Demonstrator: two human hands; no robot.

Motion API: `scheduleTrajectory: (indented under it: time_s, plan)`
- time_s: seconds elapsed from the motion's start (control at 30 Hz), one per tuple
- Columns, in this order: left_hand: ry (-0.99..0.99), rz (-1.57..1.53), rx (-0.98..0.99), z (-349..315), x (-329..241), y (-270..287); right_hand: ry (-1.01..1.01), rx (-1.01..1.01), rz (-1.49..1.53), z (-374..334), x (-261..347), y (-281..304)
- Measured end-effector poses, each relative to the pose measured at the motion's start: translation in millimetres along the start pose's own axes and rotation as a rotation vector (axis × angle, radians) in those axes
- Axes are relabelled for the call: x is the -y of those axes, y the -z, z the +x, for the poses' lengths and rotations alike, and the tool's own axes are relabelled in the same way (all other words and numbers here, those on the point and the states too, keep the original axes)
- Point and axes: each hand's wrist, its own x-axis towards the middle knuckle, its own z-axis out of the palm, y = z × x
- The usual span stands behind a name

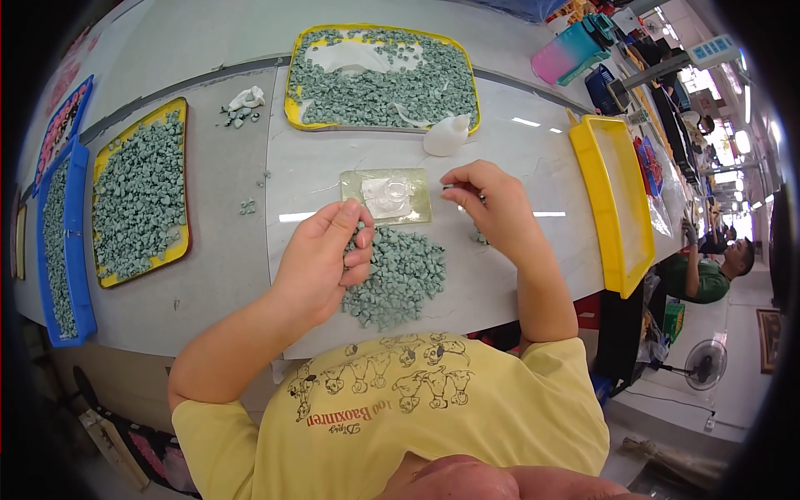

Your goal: Packaging small green plastic pieces into a clear plastic bag at a workbench in a factory setting.

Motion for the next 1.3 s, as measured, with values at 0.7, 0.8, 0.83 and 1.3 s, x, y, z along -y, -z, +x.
scheduleTrajectory:
  time_s: [0.7, 0.8, 0.83, 1.3]
  plan:
    - [0.012, 0.208, 0.054, -3, 3, 0, 0.662, -0.179, -0.113, -1, 18, -22]
    - [-0.007, 0.228, 0.031, -4, 0, -3, 0.675, -0.194, -0.212, 3, 10, -24]
    - [0.001, 0.211, 0.032, -4, 0, -4, 0.682, -0.194, -0.237, 4, 10, -24]
    - [-0.019, 0.052, 0.081, -4, -3, 6, 0.719, -0.205, -0.330, 6, 16, -31]
